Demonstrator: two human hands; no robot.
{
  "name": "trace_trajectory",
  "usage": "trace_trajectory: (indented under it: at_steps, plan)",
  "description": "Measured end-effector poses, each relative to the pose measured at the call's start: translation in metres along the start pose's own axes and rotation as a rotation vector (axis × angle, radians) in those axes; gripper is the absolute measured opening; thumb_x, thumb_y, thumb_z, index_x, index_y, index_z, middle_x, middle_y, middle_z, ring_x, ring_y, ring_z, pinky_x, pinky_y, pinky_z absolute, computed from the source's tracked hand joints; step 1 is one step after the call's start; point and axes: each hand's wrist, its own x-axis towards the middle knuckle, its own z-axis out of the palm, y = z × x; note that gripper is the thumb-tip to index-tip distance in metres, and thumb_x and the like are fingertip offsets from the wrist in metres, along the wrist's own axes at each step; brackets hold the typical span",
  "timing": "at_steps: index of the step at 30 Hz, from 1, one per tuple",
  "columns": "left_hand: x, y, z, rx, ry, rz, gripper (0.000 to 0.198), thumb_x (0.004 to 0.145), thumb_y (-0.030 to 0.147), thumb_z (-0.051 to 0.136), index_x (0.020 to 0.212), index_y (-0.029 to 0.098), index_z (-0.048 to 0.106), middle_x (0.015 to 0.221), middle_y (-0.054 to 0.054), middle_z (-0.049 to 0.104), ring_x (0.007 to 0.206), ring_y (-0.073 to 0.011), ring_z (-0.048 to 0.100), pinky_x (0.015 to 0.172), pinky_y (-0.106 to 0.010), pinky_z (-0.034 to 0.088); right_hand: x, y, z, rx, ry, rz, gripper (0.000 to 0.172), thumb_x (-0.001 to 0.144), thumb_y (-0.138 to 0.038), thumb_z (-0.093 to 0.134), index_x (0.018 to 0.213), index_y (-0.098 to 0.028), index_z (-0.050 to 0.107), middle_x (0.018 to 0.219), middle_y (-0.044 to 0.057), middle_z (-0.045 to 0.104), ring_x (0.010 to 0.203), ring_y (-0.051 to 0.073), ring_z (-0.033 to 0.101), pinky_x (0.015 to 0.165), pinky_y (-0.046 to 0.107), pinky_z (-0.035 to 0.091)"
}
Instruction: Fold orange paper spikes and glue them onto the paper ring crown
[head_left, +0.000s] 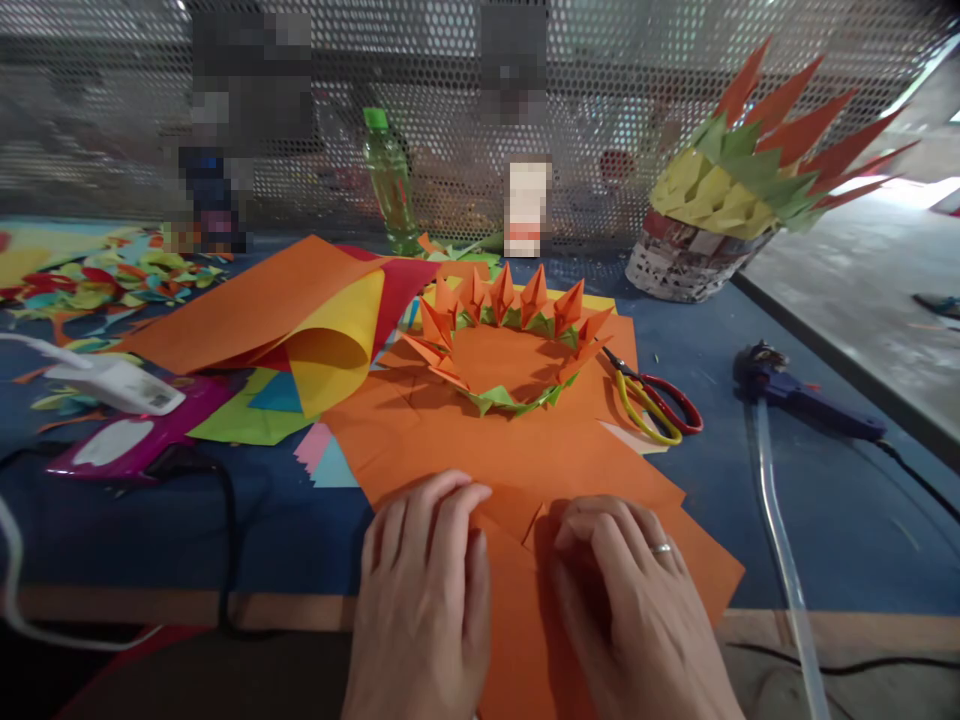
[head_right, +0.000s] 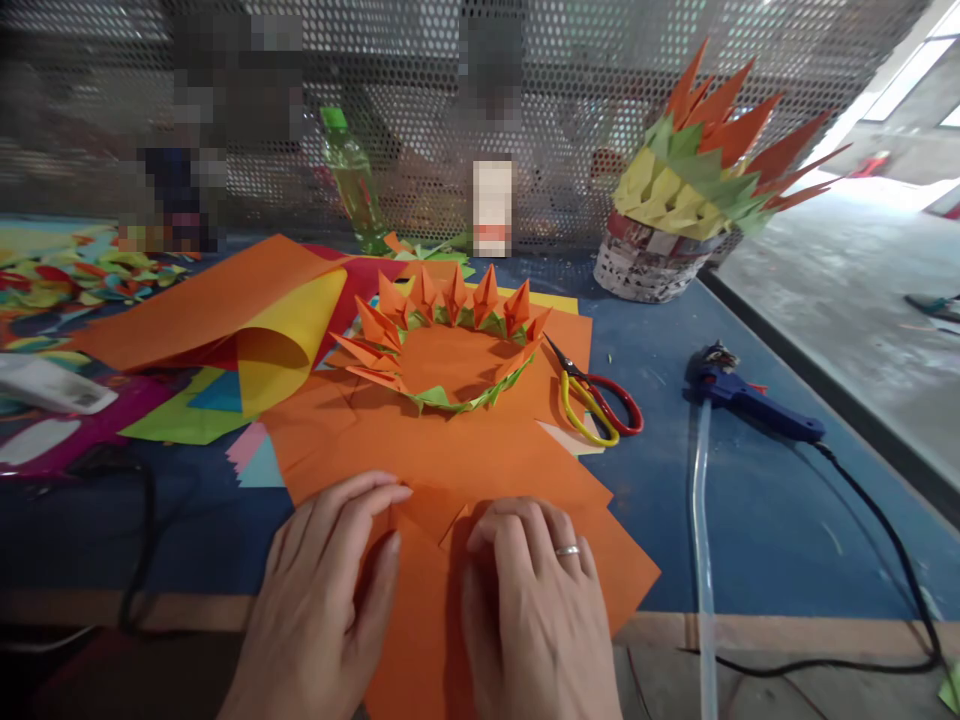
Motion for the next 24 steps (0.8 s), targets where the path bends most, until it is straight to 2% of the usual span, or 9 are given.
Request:
trace_trajectory:
  at_steps: [4,9,13,16,18,20,24]
  plan:
    - [-0.003,-0.003,0.001,-0.002,-0.021,-0.009,0.036,0.098,0.011,0.044,0.132,0.019,0.05,0.13,-0.01,0.058,0.12,-0.0252,0.053,0.101,-0.041,0.037,0.0,-0.001,0.0,0.002,-0.001,0.028,0.013,0.094,-0.015,0.053,0.101,-0.025,0.05,0.102,0.003,0.065,0.093,0.019,0.059,0.076,0.031,0.046]
    - [-0.002,-0.005,0.0,0.001,0.012,-0.028,0.036,0.097,0.01,0.044,0.132,0.018,0.051,0.128,-0.011,0.058,0.118,-0.0256,0.054,0.1,-0.042,0.039,-0.003,0.0,0.001,-0.004,0.016,0.004,0.011,0.096,-0.016,0.051,0.101,-0.025,0.05,0.104,0.003,0.065,0.096,0.02,0.059,0.077,0.032,0.046]
    - [-0.009,-0.002,-0.001,-0.072,0.174,-0.002,0.038,0.095,0.003,0.045,0.127,0.019,0.056,0.124,-0.011,0.061,0.116,-0.0245,0.057,0.103,-0.043,0.041,-0.003,-0.003,0.001,0.009,0.026,0.016,0.011,0.096,-0.016,0.05,0.102,-0.025,0.051,0.105,0.004,0.065,0.097,0.021,0.06,0.077,0.033,0.046]
    - [-0.026,0.007,-0.002,-0.193,0.281,0.024,0.041,0.091,-0.004,0.048,0.122,0.021,0.061,0.119,-0.01,0.064,0.113,-0.0218,0.061,0.099,-0.037,0.048,-0.004,-0.007,0.003,0.023,0.04,0.057,0.01,0.097,-0.016,0.049,0.099,-0.026,0.051,0.104,0.004,0.065,0.096,0.021,0.06,0.076,0.034,0.045]
    - [-0.038,0.012,-0.001,-0.232,0.261,0.071,0.046,0.089,-0.006,0.049,0.126,0.02,0.062,0.12,-0.01,0.067,0.115,-0.0213,0.062,0.099,-0.035,0.05,-0.005,-0.009,0.006,0.024,0.058,0.095,0.009,0.098,-0.017,0.049,0.099,-0.026,0.051,0.106,0.004,0.066,0.099,0.022,0.06,0.078,0.035,0.044]
    - [-0.045,0.015,0.0,-0.205,0.183,0.147,0.049,0.091,-0.003,0.05,0.134,0.018,0.06,0.124,-0.01,0.07,0.119,-0.0217,0.062,0.104,-0.036,0.047,-0.008,-0.012,0.009,0.018,0.068,0.091,0.008,0.096,-0.019,0.051,0.101,-0.026,0.052,0.109,0.005,0.066,0.102,0.022,0.06,0.079,0.035,0.044]
    - [-0.045,0.012,0.004,-0.102,0.058,0.216,0.039,0.099,0.014,0.053,0.138,0.018,0.06,0.131,-0.008,0.07,0.12,-0.0216,0.064,0.108,-0.035,0.041,-0.017,-0.016,0.01,0.025,0.111,0.036,0.014,0.095,-0.014,0.05,0.102,-0.025,0.053,0.109,0.004,0.068,0.101,0.019,0.062,0.082,0.033,0.047]
